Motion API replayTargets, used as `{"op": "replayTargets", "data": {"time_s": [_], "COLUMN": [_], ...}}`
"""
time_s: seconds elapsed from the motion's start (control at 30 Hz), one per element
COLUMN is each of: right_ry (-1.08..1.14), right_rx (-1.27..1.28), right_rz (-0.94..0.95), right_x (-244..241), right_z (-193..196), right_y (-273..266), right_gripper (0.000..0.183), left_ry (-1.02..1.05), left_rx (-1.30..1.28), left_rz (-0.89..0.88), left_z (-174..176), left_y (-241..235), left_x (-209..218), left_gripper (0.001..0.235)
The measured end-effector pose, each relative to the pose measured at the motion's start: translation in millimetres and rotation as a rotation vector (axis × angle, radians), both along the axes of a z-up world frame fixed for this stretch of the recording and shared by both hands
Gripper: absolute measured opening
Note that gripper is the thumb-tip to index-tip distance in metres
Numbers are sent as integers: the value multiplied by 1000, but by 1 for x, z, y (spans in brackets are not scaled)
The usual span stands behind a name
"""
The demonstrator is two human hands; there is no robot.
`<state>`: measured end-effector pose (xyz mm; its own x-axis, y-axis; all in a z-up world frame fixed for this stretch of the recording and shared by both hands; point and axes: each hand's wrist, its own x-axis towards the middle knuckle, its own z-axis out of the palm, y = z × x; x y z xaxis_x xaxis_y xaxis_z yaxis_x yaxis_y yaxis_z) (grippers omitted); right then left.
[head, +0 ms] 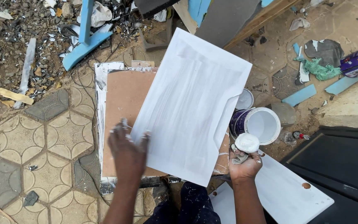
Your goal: Applying white paint to flat furniture panels using a cloth applicator in an outdoor workshop.
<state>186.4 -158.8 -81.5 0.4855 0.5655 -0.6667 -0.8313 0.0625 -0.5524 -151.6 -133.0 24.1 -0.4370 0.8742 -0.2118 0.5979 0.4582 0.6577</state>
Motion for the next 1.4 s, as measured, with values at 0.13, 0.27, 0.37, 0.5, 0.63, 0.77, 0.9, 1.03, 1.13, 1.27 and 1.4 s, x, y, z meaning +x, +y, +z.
{"op": "replayTargets", "data": {"time_s": [0.13, 0.27, 0.37, 0.5, 0.63, 0.77, 0.9, 1.03, 1.13, 1.27, 1.4], "right_ry": [106, 276, 261, 282, 221, -273, -750, -1298, -1369, -699, -413], "right_rx": [-70, -21, -16, -50, 43, -66, -136, -167, -248, -320, -246], "right_rz": [-26, 49, 81, 32, 169, 387, 742, 1163, 1236, 903, 944], "right_x": [-9, 0, 7, 21, 32, 71, 92, 98, 99, 134, 127], "right_z": [13, 13, 5, 2, 13, 33, 64, 82, 81, 26, -16], "right_y": [4, 5, 1, -1, 4, 26, 72, 145, 182, 199, 221], "right_gripper": [47, 52, 53, 37, 13, 41, 40, 36, 34, 32, 40], "left_ry": [194, 212, 217, 229, 242, 281, 380, 504, 515, 521, 554], "left_rx": [-201, -287, -293, -290, -307, 7, 175, 28, 24, 39, 41], "left_rz": [-57, 61, 37, 31, 34, -161, -334, -378, -363, -365, -353], "left_z": [-17, -17, -15, -2, 7, 31, -2, -20, -19, -24, -34], "left_y": [-31, -52, -52, -59, -34, 55, 113, 119, 123, 128, 132], "left_x": [52, 81, 80, 92, 103, 136, 135, 130, 128, 124, 123], "left_gripper": [101, 95, 92, 102, 100, 76, 70, 72, 71, 72, 76]}}
